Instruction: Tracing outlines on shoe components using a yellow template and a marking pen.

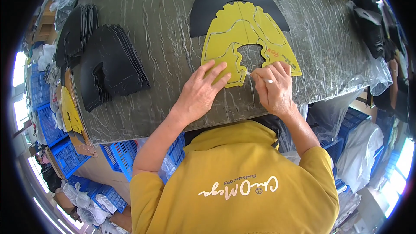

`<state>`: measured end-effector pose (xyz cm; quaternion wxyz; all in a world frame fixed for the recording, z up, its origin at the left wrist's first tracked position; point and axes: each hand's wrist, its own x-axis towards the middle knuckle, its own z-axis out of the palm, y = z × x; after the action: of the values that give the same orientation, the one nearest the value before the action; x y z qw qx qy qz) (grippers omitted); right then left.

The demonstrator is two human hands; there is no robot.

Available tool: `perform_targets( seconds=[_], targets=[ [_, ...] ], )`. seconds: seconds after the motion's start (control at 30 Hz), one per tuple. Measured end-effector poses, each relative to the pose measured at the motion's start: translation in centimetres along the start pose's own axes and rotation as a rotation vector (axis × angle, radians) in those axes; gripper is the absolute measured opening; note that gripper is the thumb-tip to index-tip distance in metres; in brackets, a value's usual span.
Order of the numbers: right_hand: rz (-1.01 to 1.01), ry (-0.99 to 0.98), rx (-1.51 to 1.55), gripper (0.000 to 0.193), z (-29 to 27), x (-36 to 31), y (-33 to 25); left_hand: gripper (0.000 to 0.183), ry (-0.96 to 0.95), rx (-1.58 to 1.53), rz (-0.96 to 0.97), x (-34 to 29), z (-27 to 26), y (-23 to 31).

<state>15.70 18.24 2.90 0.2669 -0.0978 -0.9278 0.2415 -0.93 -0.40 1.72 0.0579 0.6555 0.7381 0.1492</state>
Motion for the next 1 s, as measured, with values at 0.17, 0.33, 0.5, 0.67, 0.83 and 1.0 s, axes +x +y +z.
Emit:
perform_targets(
  seconds=[0.17, 0.33, 0.5, 0.67, 0.83, 1.0],
  targets=[
    [0.0, 0.004, 0.021, 0.016, 0.1, -0.6, -0.5, 0.045, 0.009, -0.01, -0.002, 0.1, -0.1, 0.0],
    [0.014, 0.025, 0.031, 0.015, 0.2, -0.6, -0.5, 0.043, 0.008, -0.013, 0.003, 0.1, 0.0, 0.0],
    [-0.027, -0.042, 0.055, 0.016, -0.2, -0.8, -1.0, 0.044, 0.014, -0.023, 0.002, 0.1, 0.0, -0.1],
    [-0.019, -0.084, 0.024, 0.015, -0.8, -0.3, -0.9, 0.046, 0.018, -0.026, 0.006, 0.1, -0.1, -0.1],
    [0.008, -0.043, 0.106, 0.01, -0.6, 0.3, -0.6, 0.046, -0.005, -0.195, -0.057, 0.8, -1.3, -0.7],
    [0.047, -0.127, 0.309, 0.007, 0.9, 0.8, -1.6, 0.046, -0.029, -0.391, -0.064, 1.8, -1.8, -3.2]
  ],
)
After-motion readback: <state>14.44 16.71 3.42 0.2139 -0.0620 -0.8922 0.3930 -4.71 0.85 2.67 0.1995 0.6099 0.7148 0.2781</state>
